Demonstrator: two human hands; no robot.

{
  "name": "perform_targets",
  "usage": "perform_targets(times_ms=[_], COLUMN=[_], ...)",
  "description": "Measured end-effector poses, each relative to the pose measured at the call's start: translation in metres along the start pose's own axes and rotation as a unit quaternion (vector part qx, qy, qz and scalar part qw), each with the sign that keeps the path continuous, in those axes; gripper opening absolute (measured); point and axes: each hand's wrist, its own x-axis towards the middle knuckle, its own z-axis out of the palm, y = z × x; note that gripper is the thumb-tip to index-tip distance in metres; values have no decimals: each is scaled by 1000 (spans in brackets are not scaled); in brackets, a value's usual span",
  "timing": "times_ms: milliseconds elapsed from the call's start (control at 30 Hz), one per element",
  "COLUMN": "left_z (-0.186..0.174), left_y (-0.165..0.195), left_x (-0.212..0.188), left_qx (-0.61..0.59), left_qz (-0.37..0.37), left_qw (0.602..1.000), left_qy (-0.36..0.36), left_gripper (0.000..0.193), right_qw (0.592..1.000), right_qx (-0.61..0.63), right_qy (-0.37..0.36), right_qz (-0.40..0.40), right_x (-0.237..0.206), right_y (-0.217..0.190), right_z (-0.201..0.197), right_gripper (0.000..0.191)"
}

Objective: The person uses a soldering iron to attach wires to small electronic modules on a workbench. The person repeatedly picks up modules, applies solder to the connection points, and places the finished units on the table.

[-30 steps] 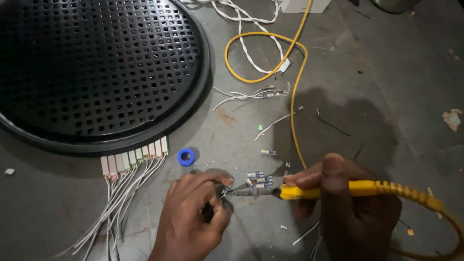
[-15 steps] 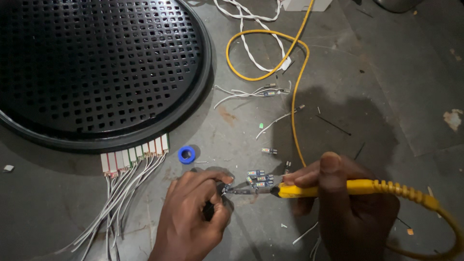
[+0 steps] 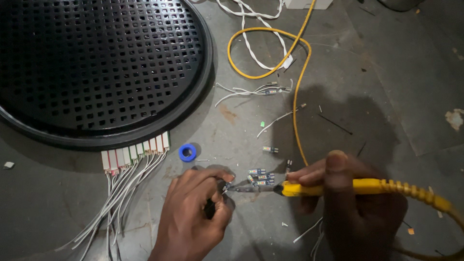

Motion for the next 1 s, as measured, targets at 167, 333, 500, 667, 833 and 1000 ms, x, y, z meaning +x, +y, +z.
perform_targets(times_ms=[167,333,500,667,833,1000], left_z=[0,-2,-2,1,1,0], left_y=[1,2,2,2,1,2], left_x=[0,1,1,2,2,2], left_qx=[-4,1,4,10,4,9], left_qz=[5,11,-16,6,6,-8], left_qw=[1000,1000,1000,1000,1000,1000], left_qy=[2,0,-17,7,9,-5], left_gripper=[24,23,23,23,22,21], right_qw=[1000,1000,999,999,999,1000], right_qx=[-12,-16,-36,-29,-27,-12], right_qy=[-5,-8,-19,-36,-20,14], right_qz=[4,16,12,15,27,19], right_x=[-1,-1,-3,-5,-5,-5], right_y=[-1,-1,1,1,-2,-3], right_z=[1,2,-2,-5,-2,3], right_gripper=[36,37,40,39,41,40])
